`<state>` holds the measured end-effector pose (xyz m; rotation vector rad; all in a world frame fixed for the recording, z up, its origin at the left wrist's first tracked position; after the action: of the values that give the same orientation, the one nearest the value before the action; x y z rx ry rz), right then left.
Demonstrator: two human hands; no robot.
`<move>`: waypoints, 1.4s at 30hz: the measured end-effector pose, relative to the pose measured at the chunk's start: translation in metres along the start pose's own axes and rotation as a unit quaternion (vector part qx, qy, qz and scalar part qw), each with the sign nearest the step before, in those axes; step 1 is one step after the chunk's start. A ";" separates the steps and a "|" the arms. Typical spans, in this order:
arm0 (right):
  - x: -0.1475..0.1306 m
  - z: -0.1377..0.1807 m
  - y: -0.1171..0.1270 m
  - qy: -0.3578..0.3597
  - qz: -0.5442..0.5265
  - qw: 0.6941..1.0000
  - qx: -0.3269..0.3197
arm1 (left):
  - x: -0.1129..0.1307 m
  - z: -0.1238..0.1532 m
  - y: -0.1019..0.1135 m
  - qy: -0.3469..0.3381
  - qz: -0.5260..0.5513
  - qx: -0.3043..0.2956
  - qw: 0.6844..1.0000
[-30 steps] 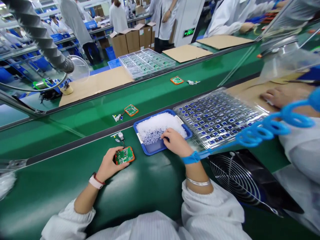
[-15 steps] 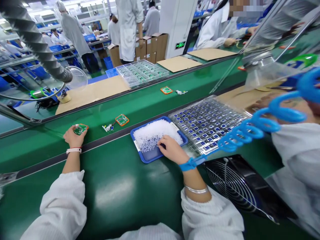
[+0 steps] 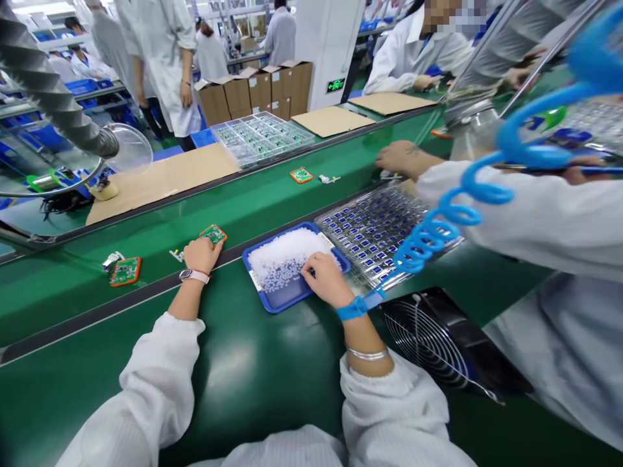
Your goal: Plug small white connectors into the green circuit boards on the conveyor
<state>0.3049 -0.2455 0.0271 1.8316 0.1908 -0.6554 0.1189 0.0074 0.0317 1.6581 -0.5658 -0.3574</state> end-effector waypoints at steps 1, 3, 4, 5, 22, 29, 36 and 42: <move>-0.002 0.000 -0.001 0.005 0.000 1.000 -0.004 | -0.007 -0.003 -0.002 0.014 -0.003 -0.015 1.000; -0.007 0.000 -0.004 0.014 -0.002 1.000 -0.014 | -0.021 -0.007 -0.004 0.035 0.005 -0.035 0.999; -0.009 0.000 -0.005 0.018 -0.003 1.000 -0.016 | -0.027 -0.007 -0.004 0.042 0.012 -0.039 0.998; -0.010 -0.001 -0.006 0.020 -0.003 1.000 -0.016 | -0.032 -0.008 -0.004 0.048 0.019 -0.040 0.998; -0.017 -0.001 -0.009 0.044 -0.018 0.999 -0.019 | -0.079 0.025 0.029 0.101 0.202 0.083 0.971; -0.010 0.000 0.001 0.032 -0.003 0.999 -0.004 | -0.069 0.062 0.018 0.027 0.401 0.046 0.914; -0.008 0.000 -0.004 0.025 0.003 0.999 -0.023 | -0.061 0.097 0.020 -0.065 0.374 -0.002 0.925; -0.007 -0.001 -0.009 0.028 0.014 0.999 -0.032 | -0.062 0.112 0.020 -0.100 0.338 -0.026 0.935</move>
<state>0.2950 -0.2404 0.0235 1.7882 0.2198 -0.5721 0.0044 -0.0534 0.0276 1.2837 -1.2216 -0.0300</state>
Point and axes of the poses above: each hand's wrist, its own z-axis away from the middle knuckle, its own y-axis out of the back of the hand, x = y × z, the point moved 6 cm from there along -z, towards the middle knuckle, and after that the axes turned 3 degrees about -x, right-handed, at the moved point
